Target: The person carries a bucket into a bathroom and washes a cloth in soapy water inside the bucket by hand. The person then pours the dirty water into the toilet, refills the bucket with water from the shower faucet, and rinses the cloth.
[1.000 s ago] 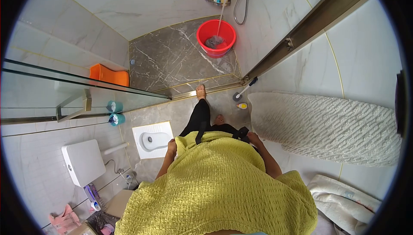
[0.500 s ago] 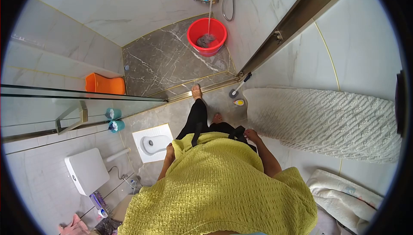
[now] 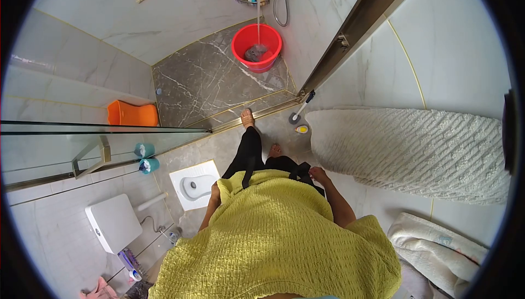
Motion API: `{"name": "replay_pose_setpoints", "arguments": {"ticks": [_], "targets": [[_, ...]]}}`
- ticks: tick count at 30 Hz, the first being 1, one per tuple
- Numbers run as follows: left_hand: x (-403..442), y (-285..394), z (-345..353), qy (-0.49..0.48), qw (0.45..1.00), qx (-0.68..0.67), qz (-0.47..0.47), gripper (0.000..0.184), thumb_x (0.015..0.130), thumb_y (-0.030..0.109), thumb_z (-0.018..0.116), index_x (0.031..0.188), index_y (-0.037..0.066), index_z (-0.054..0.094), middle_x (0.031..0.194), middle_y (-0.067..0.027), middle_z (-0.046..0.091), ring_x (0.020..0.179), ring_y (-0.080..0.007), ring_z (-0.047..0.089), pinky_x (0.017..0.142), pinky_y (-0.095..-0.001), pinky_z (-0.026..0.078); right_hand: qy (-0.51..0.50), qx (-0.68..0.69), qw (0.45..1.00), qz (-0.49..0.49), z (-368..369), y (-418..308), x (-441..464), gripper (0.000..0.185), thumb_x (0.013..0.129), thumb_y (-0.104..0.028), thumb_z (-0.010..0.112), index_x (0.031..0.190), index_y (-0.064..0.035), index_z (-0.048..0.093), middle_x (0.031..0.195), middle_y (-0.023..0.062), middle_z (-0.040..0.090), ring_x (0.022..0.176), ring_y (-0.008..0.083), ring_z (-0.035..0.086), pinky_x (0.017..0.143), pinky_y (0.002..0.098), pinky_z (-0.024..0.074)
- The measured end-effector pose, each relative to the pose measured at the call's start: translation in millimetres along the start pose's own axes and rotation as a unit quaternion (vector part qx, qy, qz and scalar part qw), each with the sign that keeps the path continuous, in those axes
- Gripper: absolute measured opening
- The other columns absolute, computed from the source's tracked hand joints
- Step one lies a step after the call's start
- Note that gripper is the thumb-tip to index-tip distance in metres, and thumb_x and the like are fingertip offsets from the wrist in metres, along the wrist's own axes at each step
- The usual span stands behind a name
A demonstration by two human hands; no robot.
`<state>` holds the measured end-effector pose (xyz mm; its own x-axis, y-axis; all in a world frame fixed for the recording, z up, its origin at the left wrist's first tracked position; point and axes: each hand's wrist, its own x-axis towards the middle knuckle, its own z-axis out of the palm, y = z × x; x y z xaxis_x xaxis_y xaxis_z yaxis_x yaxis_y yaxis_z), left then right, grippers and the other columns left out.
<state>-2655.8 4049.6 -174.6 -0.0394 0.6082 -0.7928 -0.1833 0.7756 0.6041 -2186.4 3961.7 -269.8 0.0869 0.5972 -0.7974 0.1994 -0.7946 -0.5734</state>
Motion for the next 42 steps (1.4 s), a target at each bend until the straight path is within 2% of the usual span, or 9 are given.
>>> {"name": "replay_pose_setpoints", "arguments": {"ticks": [9,16,19,22,24,27,31,34,42], "targets": [[7.7,6.3,-0.7,-0.027,0.996,-0.055,-0.062,0.029,0.088,0.016,0.036,0.102,0.000,0.055,0.089,-0.0128,0.060,0.077,-0.0246,0.060,0.068,-0.0365,0.050,0.015,0.001,1.000,0.009,0.8,11.0,-4.3,0.024,0.082,-0.026,0.051,0.090,-0.0053,0.060,0.081,0.0041,0.062,0.068,0.0157,0.061,0.054,0.0281,0.0460],[-4.1,34.3,20.3,-0.005,0.994,0.109,-0.016,0.030,0.088,0.020,0.035,0.096,0.001,0.056,0.084,-0.0110,0.060,0.074,-0.0244,0.059,0.065,-0.0367,0.050,0.016,-0.010,1.000,0.001,4.9,13.3,-8.6,0.026,0.082,-0.028,0.052,0.090,-0.0049,0.060,0.082,0.0052,0.062,0.068,0.0165,0.060,0.057,0.0297,0.0472],[3.0,26.7,15.4,-0.010,0.998,0.036,-0.050,0.030,0.088,0.021,0.035,0.095,0.001,0.056,0.084,-0.0109,0.060,0.073,-0.0244,0.059,0.065,-0.0369,0.050,-0.001,-0.029,0.999,-0.042,4.5,10.3,-9.8,0.026,0.081,-0.028,0.053,0.088,-0.0049,0.060,0.080,0.0055,0.062,0.066,0.0164,0.059,0.056,0.0297,0.0475],[17.9,14.5,9.0,-0.011,0.992,-0.056,-0.108,0.030,0.088,0.022,0.035,0.095,0.001,0.056,0.083,-0.0109,0.060,0.073,-0.0245,0.059,0.065,-0.0370,0.050,0.032,-0.050,0.997,-0.056,4.7,-0.6,-14.4,0.029,0.079,-0.026,0.050,0.081,0.0009,0.059,0.079,0.0134,0.062,0.067,0.0209,0.064,0.061,0.0302,0.0487],[22.2,11.9,8.0,-0.005,0.989,-0.077,-0.128,0.031,0.088,0.023,0.036,0.094,0.002,0.056,0.083,-0.0109,0.060,0.072,-0.0246,0.059,0.065,-0.0371,0.050,0.018,-0.038,0.999,-0.034,3.0,-3.9,-8.3,0.025,0.080,-0.026,0.051,0.084,-0.0033,0.060,0.078,0.0079,0.062,0.066,0.0176,0.062,0.057,0.0291,0.0478],[17.2,12.4,12.0,0.015,0.995,-0.019,-0.099,0.031,0.087,0.025,0.036,0.093,0.002,0.057,0.082,-0.0104,0.060,0.072,-0.0246,0.059,0.065,-0.0376,0.050,0.010,-0.012,1.000,-0.021,0.7,0.6,0.3,0.022,0.080,-0.025,0.051,0.086,-0.0056,0.060,0.078,0.0050,0.061,0.066,0.0161,0.061,0.054,0.0282,0.0471],[66.2,-36.3,-22.1,-0.035,0.994,-0.059,-0.081,0.030,0.087,0.025,0.037,0.093,0.002,0.057,0.083,-0.0100,0.059,0.072,-0.0245,0.059,0.064,-0.0379,0.050,0.000,-0.015,1.000,-0.004,-0.3,-4.6,4.5,0.023,0.080,-0.025,0.051,0.087,-0.0055,0.059,0.080,0.0050,0.062,0.069,0.0168,0.063,0.054,0.0278,0.0467],[66.5,-31.4,-21.6,-0.027,0.993,-0.063,-0.098,0.029,0.087,0.024,0.038,0.093,0.002,0.056,0.082,-0.0102,0.059,0.071,-0.0248,0.058,0.063,-0.0380,0.050,0.019,-0.031,0.999,-0.026,0.8,-11.4,0.0,0.029,0.079,-0.025,0.051,0.084,0.0012,0.060,0.077,0.0111,0.063,0.064,0.0207,0.063,0.062,0.0309,0.0488],[84.3,-40.8,-31.8,-0.068,0.997,-0.020,-0.041,0.027,0.086,0.023,0.039,0.091,0.002,0.055,0.080,-0.0105,0.058,0.070,-0.0247,0.058,0.063,-0.0378,0.049,0.021,-0.019,0.999,-0.020,3.0,-27.3,-9.4,0.029,0.080,-0.024,0.051,0.086,0.0027,0.060,0.083,0.0129,0.062,0.070,0.0213,0.063,0.063,0.0313,0.0507]]}}
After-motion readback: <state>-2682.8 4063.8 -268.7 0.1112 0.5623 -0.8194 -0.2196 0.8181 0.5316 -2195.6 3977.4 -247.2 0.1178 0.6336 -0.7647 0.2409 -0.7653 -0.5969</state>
